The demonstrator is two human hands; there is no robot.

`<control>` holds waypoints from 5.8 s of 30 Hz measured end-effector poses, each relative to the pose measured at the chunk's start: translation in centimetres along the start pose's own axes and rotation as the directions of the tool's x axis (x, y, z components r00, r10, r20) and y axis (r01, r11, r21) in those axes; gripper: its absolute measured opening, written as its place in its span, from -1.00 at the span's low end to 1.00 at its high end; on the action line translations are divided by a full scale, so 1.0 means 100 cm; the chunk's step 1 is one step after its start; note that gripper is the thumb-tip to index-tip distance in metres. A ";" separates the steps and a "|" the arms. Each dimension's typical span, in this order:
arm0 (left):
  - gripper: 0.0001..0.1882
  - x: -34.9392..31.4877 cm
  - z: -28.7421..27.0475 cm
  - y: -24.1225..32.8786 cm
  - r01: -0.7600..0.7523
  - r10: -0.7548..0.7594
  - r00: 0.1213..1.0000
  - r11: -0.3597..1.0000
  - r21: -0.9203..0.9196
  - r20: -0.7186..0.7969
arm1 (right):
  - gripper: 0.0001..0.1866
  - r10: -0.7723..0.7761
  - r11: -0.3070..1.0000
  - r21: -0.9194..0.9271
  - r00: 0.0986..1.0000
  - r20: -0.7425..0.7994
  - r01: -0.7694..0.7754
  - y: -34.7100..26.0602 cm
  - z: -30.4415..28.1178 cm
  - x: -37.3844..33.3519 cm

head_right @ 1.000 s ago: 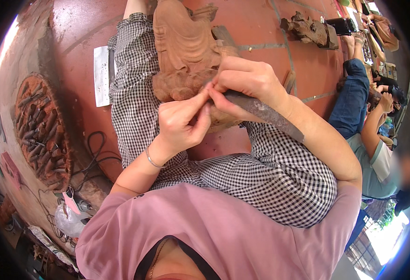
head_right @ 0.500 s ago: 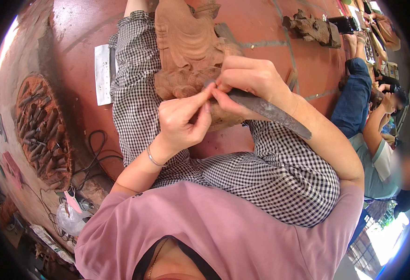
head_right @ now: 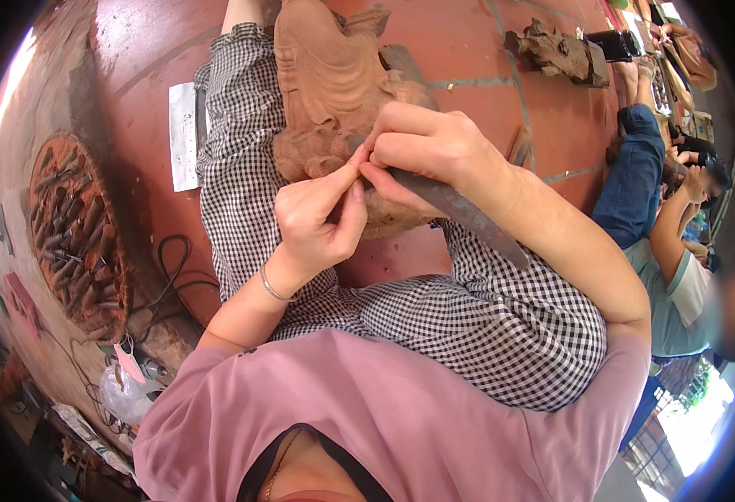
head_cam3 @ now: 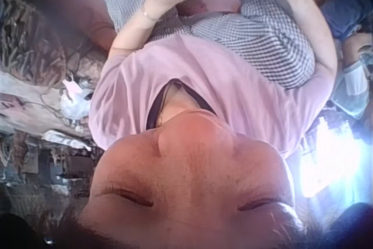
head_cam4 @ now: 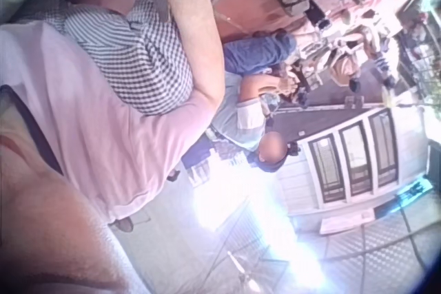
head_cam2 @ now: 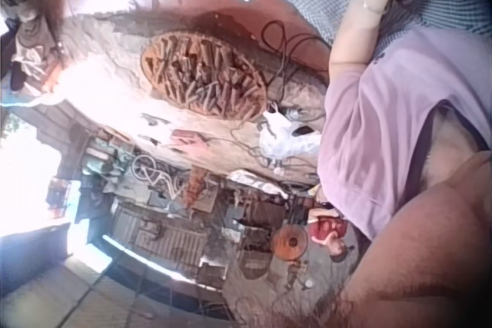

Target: The person sits on the floor and uses a metal carving tool to shape and smooth a clay sculpture. They hold the sculpture with one hand and carefully carve details with the other, occasionally rotating the piece to access different areas.

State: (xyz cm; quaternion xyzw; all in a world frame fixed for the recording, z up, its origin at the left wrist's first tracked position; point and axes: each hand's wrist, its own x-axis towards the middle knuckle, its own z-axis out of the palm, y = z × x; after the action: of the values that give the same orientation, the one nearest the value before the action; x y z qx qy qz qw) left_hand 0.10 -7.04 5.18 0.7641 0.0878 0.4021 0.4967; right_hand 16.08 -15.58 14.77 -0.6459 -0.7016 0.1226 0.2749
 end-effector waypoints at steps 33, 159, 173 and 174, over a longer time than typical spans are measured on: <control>-0.58 -0.002 -0.006 0.017 0.023 -0.034 0.991 0.996 0.085 0.132 | -0.79 0.065 0.956 0.286 0.998 0.003 -0.063 0.002 -0.007 -0.011; -0.73 0.133 -0.165 0.183 -0.119 0.986 -0.008 0.163 -0.979 0.166 | -0.79 0.151 0.914 0.398 0.978 -0.147 -0.081 0.007 0.013 -0.016; -0.75 0.041 -0.024 0.042 -0.277 0.326 0.897 0.941 -0.194 0.300 | -0.85 0.318 0.854 0.473 0.937 -0.148 -0.215 0.011 0.011 -0.022; -0.70 0.028 -0.016 0.036 -0.276 0.288 0.927 0.958 -0.079 0.240 | -0.85 0.374 0.826 0.501 0.916 -0.143 -0.259 0.010 0.010 -0.027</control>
State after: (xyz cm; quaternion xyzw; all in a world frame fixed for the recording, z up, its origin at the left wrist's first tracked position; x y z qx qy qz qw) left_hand -0.06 -6.22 9.95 0.8019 -0.0947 0.3722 0.4576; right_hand 16.43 -17.89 12.80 -0.6769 -0.4950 0.2564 0.4806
